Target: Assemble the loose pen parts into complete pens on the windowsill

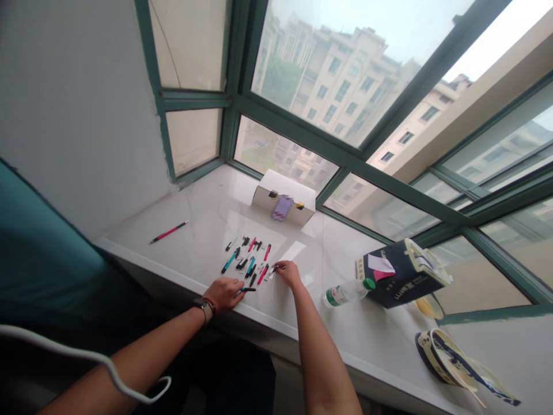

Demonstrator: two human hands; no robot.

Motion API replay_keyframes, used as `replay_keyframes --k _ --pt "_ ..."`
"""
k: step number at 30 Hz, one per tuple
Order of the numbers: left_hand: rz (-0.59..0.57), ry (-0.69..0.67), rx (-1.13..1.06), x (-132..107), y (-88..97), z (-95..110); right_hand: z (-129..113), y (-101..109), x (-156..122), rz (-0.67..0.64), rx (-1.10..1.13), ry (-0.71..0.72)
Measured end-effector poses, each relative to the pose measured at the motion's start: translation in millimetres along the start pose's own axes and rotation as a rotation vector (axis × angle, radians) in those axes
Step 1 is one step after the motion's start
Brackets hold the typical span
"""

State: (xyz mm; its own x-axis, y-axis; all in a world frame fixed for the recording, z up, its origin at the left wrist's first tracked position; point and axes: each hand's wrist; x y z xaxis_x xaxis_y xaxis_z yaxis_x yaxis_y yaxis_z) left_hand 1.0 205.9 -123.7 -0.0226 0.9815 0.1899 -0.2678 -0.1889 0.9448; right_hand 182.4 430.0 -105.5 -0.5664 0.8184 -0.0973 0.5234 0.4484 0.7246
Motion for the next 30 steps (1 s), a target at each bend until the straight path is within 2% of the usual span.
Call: replay_keyframes --k 3,7,10,13,15,17,19,26,30 --pt "0.000 0.002 0.004 0.2 0.2 -0.6 -0.6 1.1 -1.5 0.025 0.073 -0.017" --pt "-0.011 0.011 0.012 0.1 0.7 -0.6 6.5 -1.5 -18.3 0.147 0.381 -0.105" --pt "-0.013 0.009 0.021 -0.1 1.0 -0.4 12.7 -13.8 -49.3 0.334 0.589 -0.165" --pt "-0.015 0.013 0.020 -0.1 1.1 -0.2 9.2 -36.1 -88.6 0.526 0.753 -0.214" --pt "-0.018 0.018 0.018 -0.1 0.9 0.0 -0.4 -53.0 -111.0 0.574 0.894 -0.222" --pt "-0.021 0.020 0.017 -0.4 0.8 0.4 -13.8 -67.8 -125.7 0.508 1.025 -0.224" --pt "-0.021 0.023 0.015 -0.8 0.9 0.7 -28.1 -78.4 -131.9 0.399 1.066 -0.232" --pt "-0.006 0.019 0.011 -1.7 2.7 0.4 -65.3 -90.2 -121.9 0.021 0.890 -0.253" --pt "-0.011 0.008 0.003 -1.6 3.7 -0.3 -74.3 -90.7 -115.7 -0.009 0.821 -0.309"
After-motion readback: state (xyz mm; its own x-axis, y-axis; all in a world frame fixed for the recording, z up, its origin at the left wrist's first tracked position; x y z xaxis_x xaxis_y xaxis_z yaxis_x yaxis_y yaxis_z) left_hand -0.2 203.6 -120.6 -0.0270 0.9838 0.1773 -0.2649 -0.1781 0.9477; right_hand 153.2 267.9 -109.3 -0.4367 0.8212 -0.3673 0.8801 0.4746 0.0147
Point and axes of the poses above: each hand's wrist, its own x-axis towards the middle knuckle, its own y-axis out of the back of the hand, z = x × y, and after that the axes turned 5 degrees about x, right-handed
